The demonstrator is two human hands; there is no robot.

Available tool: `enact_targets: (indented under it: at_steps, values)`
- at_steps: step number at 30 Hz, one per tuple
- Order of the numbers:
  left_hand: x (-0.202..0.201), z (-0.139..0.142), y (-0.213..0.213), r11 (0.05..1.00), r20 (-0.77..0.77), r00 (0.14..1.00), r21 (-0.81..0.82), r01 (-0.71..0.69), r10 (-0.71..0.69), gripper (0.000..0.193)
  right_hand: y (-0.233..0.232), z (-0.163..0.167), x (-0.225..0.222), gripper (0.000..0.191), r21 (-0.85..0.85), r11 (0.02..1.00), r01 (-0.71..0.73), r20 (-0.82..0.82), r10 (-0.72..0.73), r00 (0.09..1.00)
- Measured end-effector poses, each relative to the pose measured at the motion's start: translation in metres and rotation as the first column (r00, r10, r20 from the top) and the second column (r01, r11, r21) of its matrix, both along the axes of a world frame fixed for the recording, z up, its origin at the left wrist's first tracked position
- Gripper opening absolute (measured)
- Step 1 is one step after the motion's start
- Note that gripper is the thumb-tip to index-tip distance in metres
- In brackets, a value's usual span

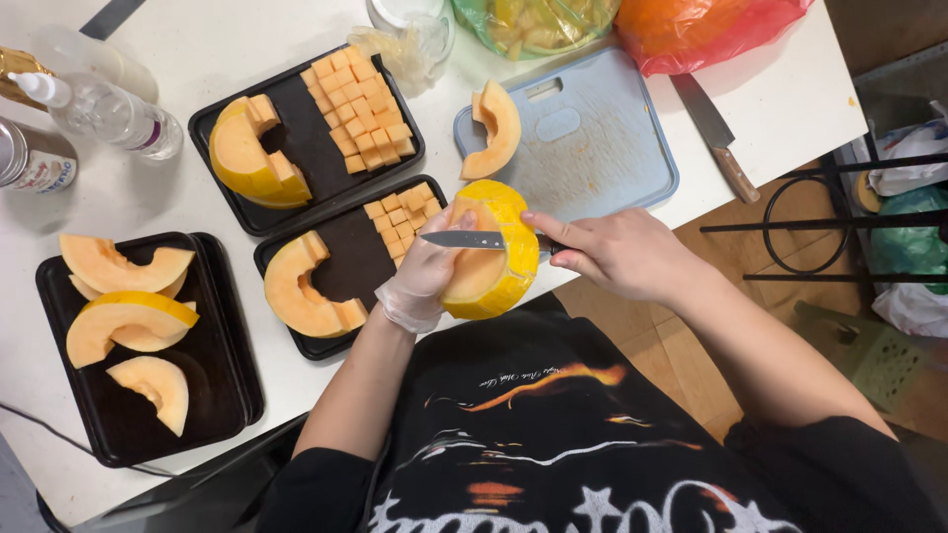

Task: The person cuts rind off melon wedges with a knife on a cutting board, slices the flesh, discards rind pieces into a plastic bag, and arranges the cut melon slices on black trays alongside trays of cubed melon.

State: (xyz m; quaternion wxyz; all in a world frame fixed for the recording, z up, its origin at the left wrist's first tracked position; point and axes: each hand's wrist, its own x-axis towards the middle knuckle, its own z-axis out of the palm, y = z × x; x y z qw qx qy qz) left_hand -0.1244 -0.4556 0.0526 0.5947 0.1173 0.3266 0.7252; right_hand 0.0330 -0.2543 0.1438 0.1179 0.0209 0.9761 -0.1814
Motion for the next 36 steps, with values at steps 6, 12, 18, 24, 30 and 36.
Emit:
enact_targets:
  at_steps: [6, 12, 18, 24, 30, 36]
  values:
    - [-0.001, 0.001, -0.003, 0.996, -0.006, 1.0, -0.092, 0.02, -0.021, 0.045, -0.007, 0.003, 0.007, 0.06, 0.014, 1.0, -0.015, 0.01, 0.015, 1.0]
    - [0.002, -0.002, -0.005, 1.0, 0.012, 1.0, 0.021, 0.003, -0.003, 0.046, -0.009, 0.004, 0.003, 0.061, 0.015, 1.0, -0.003, 0.037, 0.003, 0.999]
    - [0.002, -0.017, -0.004, 1.0, 0.034, 0.999, -0.005, 0.031, -0.031, 0.042, -0.011, 0.003, 0.001, 0.061, 0.05, 0.998, 0.029, 0.106, -0.034, 0.994]
    - [0.001, -0.028, -0.003, 0.996, -0.142, 0.987, -0.046, -0.079, 0.071, 0.037, -0.01, -0.002, -0.002, 0.059, 0.049, 0.999, 0.019, -0.022, -0.018, 1.0]
    - [-0.003, -0.017, -0.009, 0.996, -0.05, 0.998, -0.082, -0.027, 0.023, 0.039, -0.01, -0.002, 0.002, 0.062, 0.058, 0.997, 0.058, 0.016, -0.059, 0.998]
    - [0.002, -0.022, -0.003, 0.999, -0.089, 0.996, -0.045, 0.006, -0.01, 0.04, -0.006, 0.0, -0.001, 0.061, 0.006, 0.998, 0.057, 0.047, -0.058, 0.997]
